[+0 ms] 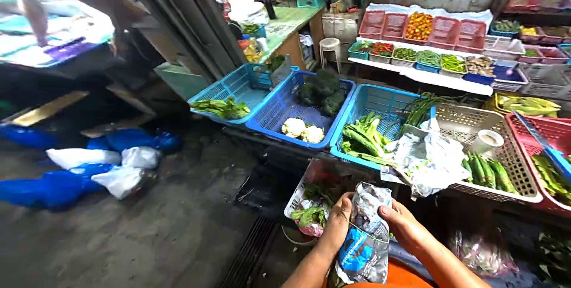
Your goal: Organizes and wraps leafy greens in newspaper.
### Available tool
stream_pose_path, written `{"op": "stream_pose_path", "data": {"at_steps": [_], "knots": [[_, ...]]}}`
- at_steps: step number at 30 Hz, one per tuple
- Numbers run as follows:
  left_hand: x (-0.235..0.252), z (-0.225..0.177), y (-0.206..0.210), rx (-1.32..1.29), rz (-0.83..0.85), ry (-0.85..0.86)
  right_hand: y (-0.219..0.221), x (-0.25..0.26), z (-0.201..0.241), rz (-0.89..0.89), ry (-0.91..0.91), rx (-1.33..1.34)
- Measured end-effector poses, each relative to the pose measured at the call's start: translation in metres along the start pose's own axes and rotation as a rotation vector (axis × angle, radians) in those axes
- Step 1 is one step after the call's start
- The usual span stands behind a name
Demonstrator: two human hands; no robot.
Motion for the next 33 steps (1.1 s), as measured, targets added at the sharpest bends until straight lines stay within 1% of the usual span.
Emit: {"op": "stream_pose_path", "data": {"at_steps": [2, 4, 5, 7, 10, 11, 12, 15, 16, 18, 21, 22, 25, 28, 29, 30, 31, 32, 33], "knots": [[-0.006, 0.006, -0.012, 0.040, -0.103, -0.085, 0.004, 0.001, -0.012, -0.032, 0.044, 0.020], [-0.011, 0.010, -0.022, 0.035, -0.145, -0.137, 0.010, 0.005, -0.023, -0.055, 0.072, 0.062], [-0.012, 0.010, -0.027, 0.023, -0.136, -0.146, 0.013, 0.007, -0.025, -0.063, 0.075, 0.075], [-0.010, 0.009, -0.036, -0.054, -0.067, -0.150, 0.021, 0.015, -0.024, -0.082, 0.059, 0.103], [0.000, 0.006, -0.056, -0.290, 0.078, -0.147, 0.036, 0.034, -0.014, -0.088, 0.032, 0.159], [0.005, 0.004, -0.066, -0.324, 0.108, -0.124, 0.042, 0.042, -0.010, -0.087, 0.040, 0.177], [0.012, 0.001, -0.077, -0.320, 0.113, -0.096, 0.050, 0.049, -0.005, -0.085, 0.056, 0.199], [0.043, -0.008, -0.113, -0.315, 0.029, -0.031, 0.077, 0.072, 0.016, -0.082, 0.107, 0.331], [0.054, -0.014, -0.124, -0.306, 0.000, 0.019, 0.085, 0.081, 0.023, -0.078, 0.110, 0.379], [0.072, -0.033, -0.138, -0.193, 0.010, 0.226, 0.099, 0.099, 0.039, -0.063, 0.101, 0.466], [0.092, -0.066, -0.150, 0.037, 0.153, 0.567, 0.127, 0.123, 0.058, -0.076, 0.123, 0.556], [0.101, -0.077, -0.154, 0.111, 0.168, 0.654, 0.138, 0.130, 0.063, -0.078, 0.135, 0.571], [0.127, -0.114, -0.166, 0.231, 0.179, 0.850, 0.169, 0.148, 0.075, -0.074, 0.161, 0.506], [0.150, -0.151, -0.177, 0.287, 0.178, 1.050, 0.189, 0.154, 0.094, -0.180, 0.186, 0.322], [0.162, -0.158, -0.184, 0.264, 0.161, 1.059, 0.194, 0.163, 0.095, -0.154, 0.195, 0.316], [0.178, -0.162, -0.195, 0.217, 0.133, 1.019, 0.196, 0.177, 0.093, -0.084, 0.183, 0.303], [0.197, -0.166, -0.208, 0.157, 0.088, 0.929, 0.196, 0.193, 0.091, -0.006, 0.159, 0.268], [0.217, -0.170, -0.223, 0.139, -0.001, 0.805, 0.195, 0.205, 0.089, 0.081, 0.123, 0.203], [0.239, -0.177, -0.239, 0.166, -0.118, 0.645, 0.192, 0.212, 0.090, 0.130, 0.079, 0.138]]}}
Point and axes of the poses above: each hand's wrist, its own x-axis towards the middle knuckle, its own y-axis out of the palm, z = x × y, the point moved 7 cm from there along x, towards the middle knuckle, and after that the axes turned 9 degrees about -z, right-handed, at the moved point
